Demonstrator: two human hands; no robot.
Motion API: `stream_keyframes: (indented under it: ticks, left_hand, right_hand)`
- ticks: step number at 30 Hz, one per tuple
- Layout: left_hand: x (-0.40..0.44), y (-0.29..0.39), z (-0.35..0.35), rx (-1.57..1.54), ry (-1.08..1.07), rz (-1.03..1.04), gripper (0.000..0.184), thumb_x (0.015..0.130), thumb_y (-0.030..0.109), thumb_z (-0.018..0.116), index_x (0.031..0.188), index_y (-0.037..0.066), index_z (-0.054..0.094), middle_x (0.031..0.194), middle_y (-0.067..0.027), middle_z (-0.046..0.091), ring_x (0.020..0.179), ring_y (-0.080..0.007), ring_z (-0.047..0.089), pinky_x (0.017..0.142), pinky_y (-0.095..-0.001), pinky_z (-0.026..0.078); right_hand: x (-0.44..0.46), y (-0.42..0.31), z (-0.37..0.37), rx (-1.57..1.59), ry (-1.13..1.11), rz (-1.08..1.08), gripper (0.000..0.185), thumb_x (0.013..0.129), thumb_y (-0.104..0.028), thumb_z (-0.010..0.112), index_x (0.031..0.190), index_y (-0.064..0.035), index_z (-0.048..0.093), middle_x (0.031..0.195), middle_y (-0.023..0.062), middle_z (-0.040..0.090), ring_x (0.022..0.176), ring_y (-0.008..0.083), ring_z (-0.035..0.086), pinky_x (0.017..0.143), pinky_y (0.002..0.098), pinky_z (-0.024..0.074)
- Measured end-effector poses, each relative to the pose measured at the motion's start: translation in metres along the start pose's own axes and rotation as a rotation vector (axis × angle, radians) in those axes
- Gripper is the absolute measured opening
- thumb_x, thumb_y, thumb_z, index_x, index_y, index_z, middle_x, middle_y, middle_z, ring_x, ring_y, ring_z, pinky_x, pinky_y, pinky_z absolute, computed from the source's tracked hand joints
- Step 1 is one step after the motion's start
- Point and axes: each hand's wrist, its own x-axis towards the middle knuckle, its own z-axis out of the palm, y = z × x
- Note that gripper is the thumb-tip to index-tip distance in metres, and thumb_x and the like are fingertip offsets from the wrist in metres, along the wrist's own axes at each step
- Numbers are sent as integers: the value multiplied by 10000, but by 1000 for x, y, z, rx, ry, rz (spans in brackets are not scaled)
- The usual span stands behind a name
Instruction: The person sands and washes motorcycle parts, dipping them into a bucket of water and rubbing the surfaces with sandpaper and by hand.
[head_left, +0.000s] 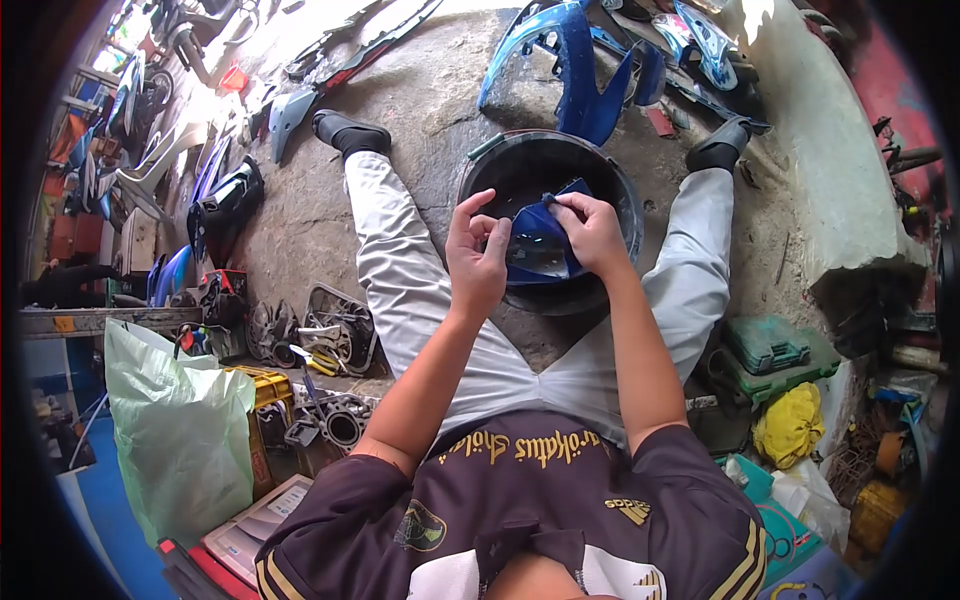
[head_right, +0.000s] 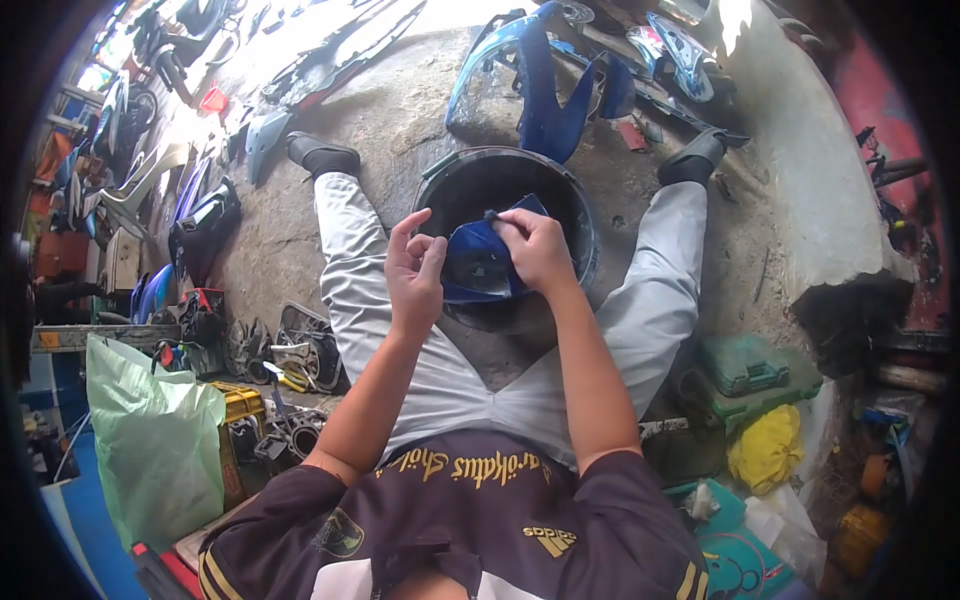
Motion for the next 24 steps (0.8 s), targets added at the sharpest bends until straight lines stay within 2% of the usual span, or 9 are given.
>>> stream_keyframes:
  ticks: [2,6,9,12,15,16,19,22,24]
  left_hand:
    - [1,-4,0,-5,-2,16,426,1034,3,668,1445,39,562,808,48,578,714,-7,477,635,-183,354]
    - [-2,2,-2,0,-13,-18,427,1036,7,668,1448,41,558,809,50,575,710,-6,470,631,-183,353]
    - [0,2,0,0,-8,-10,427,1038,6,666,1449,41,556,806,53,569,706,-4,466,626,-183,349]
    - [0,-1,0,-4,-18,0,426,1039,5,666,1448,41,556,804,54,565,706,-3,463,622,-184,346]
    - [-1,1,-2,-1,-15,-17,425,1039,5,667,1447,43,556,802,55,563,707,-3,460,624,-184,344]
    - [-3,2,-2,-5,-12,-20,426,1038,6,668,1447,43,556,802,56,563,707,-3,459,625,-184,343]
    - [0,2,1,-6,-7,-8,430,1037,6,669,1449,44,554,801,56,562,705,-5,458,625,-184,340]
    - [1,-1,-2,17,-16,-7,437,1035,6,672,1453,41,550,802,55,563,704,-6,459,623,-186,339]
    - [4,-1,-2,17,-23,-7,439,1035,6,673,1455,41,549,802,54,565,704,-7,460,622,-186,339]
  right_hand:
    - [10,17,-1,-127,74,53,180,1018,-115,720,1078,42,784,864,47,764,825,64,661,755,270,540]
    - [-6,-27,3,133,-63,-43,203,1014,-148,724,1068,38,786,852,65,764,805,81,664,755,291,541]
    - [4,-8,-1,18,-68,-47,160,1027,-94,714,1076,43,780,906,21,758,854,65,653,784,263,535]
    - [20,20,-1,-178,89,52,187,1003,-132,720,1078,26,786,915,137,794,817,171,736,791,313,559]
    - [4,3,8,-268,165,-144,189,1003,-139,715,1083,16,789,928,167,798,823,210,758,796,329,569]
    - [1,-2,6,-105,68,-7,165,992,-111,726,1071,18,790,961,160,791,855,208,760,812,336,577]
    - [-4,0,1,21,28,-115,129,971,-57,729,1052,24,788,1019,164,775,905,215,760,836,351,584]
    - [9,32,-1,-132,184,-61,111,954,-10,720,1036,34,781,1035,147,753,949,216,751,857,350,584]
    - [6,27,-1,-161,189,-140,109,950,-9,719,1031,28,782,1016,130,748,957,215,748,855,342,584]
